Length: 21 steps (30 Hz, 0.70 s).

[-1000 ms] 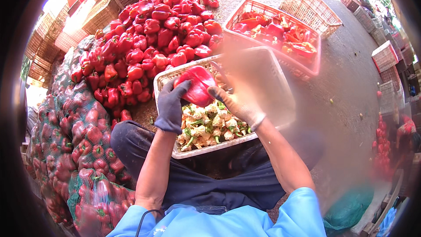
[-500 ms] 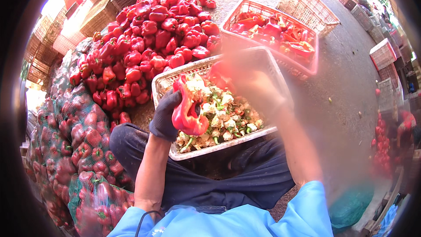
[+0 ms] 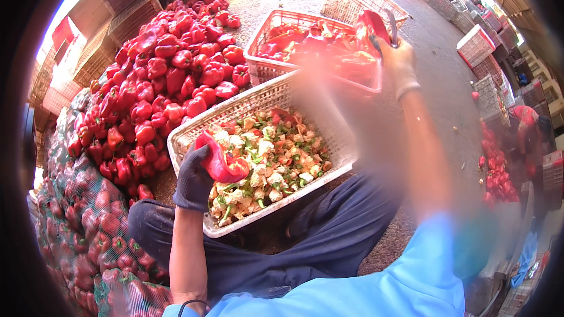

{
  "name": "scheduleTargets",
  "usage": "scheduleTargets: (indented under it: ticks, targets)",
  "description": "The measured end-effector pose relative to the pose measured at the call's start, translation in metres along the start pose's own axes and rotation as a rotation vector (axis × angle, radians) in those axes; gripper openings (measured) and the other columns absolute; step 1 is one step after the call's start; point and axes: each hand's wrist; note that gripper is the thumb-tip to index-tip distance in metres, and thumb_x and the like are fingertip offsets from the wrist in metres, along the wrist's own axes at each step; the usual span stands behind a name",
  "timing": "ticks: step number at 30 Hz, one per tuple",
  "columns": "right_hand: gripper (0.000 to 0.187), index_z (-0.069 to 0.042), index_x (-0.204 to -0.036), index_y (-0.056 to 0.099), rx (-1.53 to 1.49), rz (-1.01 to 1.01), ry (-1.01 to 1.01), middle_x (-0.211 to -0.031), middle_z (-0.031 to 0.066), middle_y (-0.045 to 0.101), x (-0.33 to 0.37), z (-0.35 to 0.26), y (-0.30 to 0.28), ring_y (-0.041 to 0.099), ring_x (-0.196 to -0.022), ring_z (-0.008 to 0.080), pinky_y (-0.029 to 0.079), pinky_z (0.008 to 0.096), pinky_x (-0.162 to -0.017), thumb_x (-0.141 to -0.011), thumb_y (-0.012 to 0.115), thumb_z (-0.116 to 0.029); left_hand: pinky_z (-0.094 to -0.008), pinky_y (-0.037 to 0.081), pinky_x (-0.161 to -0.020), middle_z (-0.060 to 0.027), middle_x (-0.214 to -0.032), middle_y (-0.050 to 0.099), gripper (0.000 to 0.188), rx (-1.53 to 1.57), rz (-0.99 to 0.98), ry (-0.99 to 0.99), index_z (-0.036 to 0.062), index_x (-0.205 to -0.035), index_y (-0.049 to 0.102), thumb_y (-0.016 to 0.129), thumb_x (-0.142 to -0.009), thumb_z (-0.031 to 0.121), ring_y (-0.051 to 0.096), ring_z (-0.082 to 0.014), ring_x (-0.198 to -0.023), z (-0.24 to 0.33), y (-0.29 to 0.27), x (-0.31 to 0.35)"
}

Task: The person is using a knife to remove the stems and cores from red bell peppers, handling them one at a time and placing the processed peppers into a crate.

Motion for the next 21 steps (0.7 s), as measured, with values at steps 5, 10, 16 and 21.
scheduleTargets:
  ticks: [5,10,16,21]
  targets:
    - [0.064,-0.011,-0.137,0.076,0.473,0.099,-0.049,-0.122,0.0140,0.084,-0.007,0.013,0.017,0.081,-0.113,0.0338,0.061,0.0464,-0.097,-0.093,0.089,-0.054,-0.0373,0.059,-0.105,-0.0182,-0.139,0.071,0.040,0.297,-0.009,-0.243,-0.0012,-0.143,0.069,0.072,-0.103,0.002,0.071,-0.0263,-0.125,0.007,0.009,0.002]
    - [0.064,-0.005,-0.143,0.074,0.488,-0.095,-0.042,-0.134,0.0176,0.081,0.004,0.101,0.016,0.080,-0.117,0.0308,0.062,0.0427,-0.101,-0.095,0.089,-0.044,-0.0343,0.051,-0.116,-0.0157,-0.145,0.068,0.068,0.135,-0.036,-0.326,-0.0075,-0.159,0.055,0.069,-0.094,0.008,0.066,-0.0215,-0.133,0.022,0.026,-0.002]
    - [0.035,-0.006,-0.127,0.078,-0.139,-0.493,0.222,-0.093,0.0003,0.074,0.096,-0.002,0.037,0.052,-0.056,0.0048,0.042,0.0243,-0.046,-0.108,0.077,-0.036,-0.0346,0.052,-0.115,-0.0112,-0.144,0.068,0.073,-0.173,-0.031,-0.212,-0.0026,-0.160,0.055,0.078,-0.091,-0.005,0.066,-0.0180,-0.129,0.030,0.036,0.005]
    - [0.064,-0.006,-0.135,0.076,-0.012,-1.007,0.166,-0.100,0.0008,0.074,0.187,-0.070,0.077,0.060,-0.071,0.0041,0.050,0.0244,-0.060,-0.101,0.081,-0.060,-0.0357,0.055,-0.114,-0.0194,-0.147,0.072,0.076,-0.365,-0.014,-0.027,0.0012,-0.161,0.056,0.074,-0.088,0.000,0.071,-0.0219,-0.133,0.035,0.047,0.010]
Point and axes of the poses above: each hand's wrist, its own x-axis away from the middle knuckle, its own y-axis out of the palm, z = x × y
